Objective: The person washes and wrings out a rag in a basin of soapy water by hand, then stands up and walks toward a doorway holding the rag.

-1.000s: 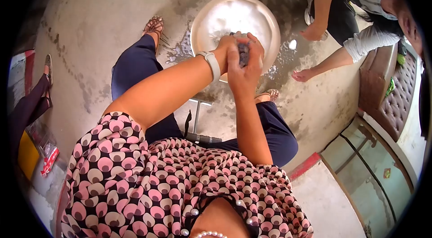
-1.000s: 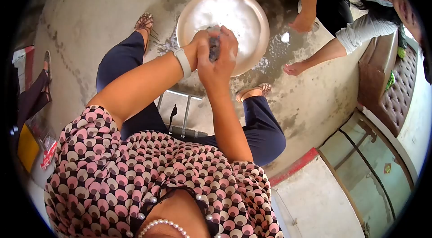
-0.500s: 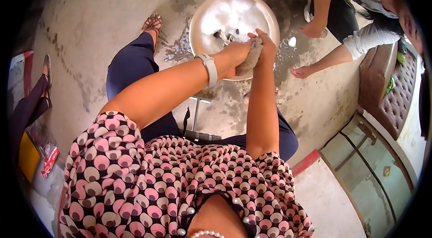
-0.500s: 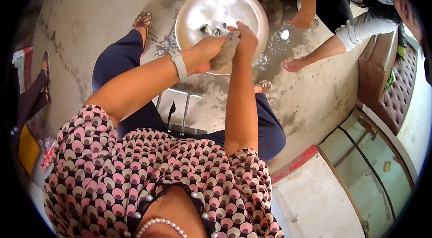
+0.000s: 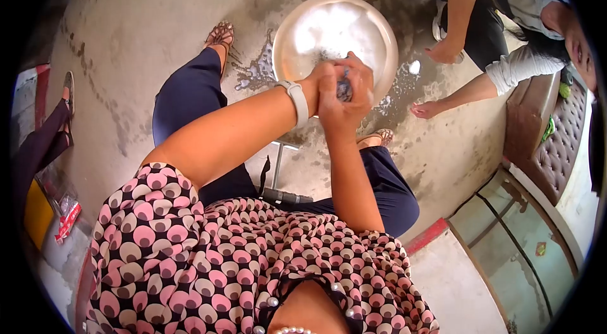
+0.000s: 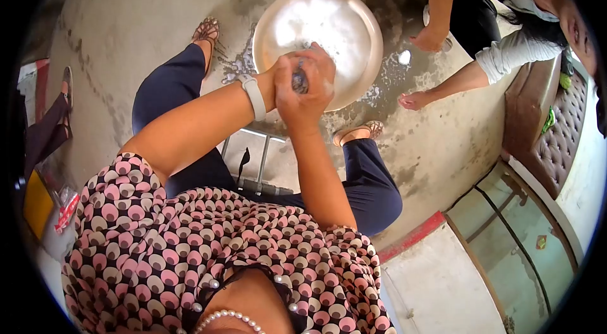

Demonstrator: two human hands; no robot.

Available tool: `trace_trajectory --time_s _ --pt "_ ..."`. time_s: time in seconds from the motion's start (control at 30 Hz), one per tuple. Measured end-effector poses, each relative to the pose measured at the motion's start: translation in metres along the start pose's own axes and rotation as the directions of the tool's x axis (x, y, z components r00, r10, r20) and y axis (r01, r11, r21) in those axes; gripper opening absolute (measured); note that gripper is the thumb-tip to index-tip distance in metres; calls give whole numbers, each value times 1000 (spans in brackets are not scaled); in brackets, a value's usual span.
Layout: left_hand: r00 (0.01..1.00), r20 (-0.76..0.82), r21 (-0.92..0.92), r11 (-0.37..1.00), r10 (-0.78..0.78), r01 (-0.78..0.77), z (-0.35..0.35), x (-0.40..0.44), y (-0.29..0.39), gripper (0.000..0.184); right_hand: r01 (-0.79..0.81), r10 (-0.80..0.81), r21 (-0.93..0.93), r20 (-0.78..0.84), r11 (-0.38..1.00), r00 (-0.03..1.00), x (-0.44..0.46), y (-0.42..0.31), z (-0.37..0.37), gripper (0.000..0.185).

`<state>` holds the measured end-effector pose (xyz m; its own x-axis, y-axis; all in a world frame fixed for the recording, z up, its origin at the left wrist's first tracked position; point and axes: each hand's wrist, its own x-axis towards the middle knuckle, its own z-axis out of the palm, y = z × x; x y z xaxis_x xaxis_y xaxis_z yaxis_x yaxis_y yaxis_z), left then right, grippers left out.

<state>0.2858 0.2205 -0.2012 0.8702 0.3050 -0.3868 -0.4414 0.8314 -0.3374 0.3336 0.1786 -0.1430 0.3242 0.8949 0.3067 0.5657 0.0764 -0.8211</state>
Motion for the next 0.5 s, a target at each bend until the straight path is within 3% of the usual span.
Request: trace_trajectory --time_s 0.07,0.1,0.13,0.17,0.2,0.3,0.4,0.43,0.47,0.5 --pt "974 187 231 958 128 -170 -7 9 -5 23 26 -27 -26 -39 999 999 7 11 2 7" --pt "994 -22 322 942 104 -92 3 9 -5 26 -48 46 -18 -93 999 995 11 15 2 7" --pt "994 -25 318 944 103 -89 21 0 -5 26 -121 118 -7 -150 993 982 16 19 2 9" --pt "953 -279 483 875 121 30 44 -11 -7 26 -127 127 9 -162 992 978 19 29 1 14" --pt "845 -503 596 781 180 188 56 -16 -10 26 -128 127 2 -161 992 979 23 32 0 14" --pt "827 -540 586 777 160 232 53 -13 -10 24 -376 390 144 -89 915 917 33 34 -3 37" --pt "825 -547 623 727 142 289 50 -12 -12 23 -513 536 230 -46 827 843 40 60 -10 43" --pt "843 -520 649 704 133 289 49 -11 -12 23 -629 681 362 -21 688 732 41 65 -10 49" --pt "843 -521 648 705 132 290 48 -10 -14 23 -630 681 361 -20 687 732 42 71 -12 49" --pt "825 -549 648 691 135 319 52 -11 -17 24 -706 779 475 66 525 624 41 77 -15 47"
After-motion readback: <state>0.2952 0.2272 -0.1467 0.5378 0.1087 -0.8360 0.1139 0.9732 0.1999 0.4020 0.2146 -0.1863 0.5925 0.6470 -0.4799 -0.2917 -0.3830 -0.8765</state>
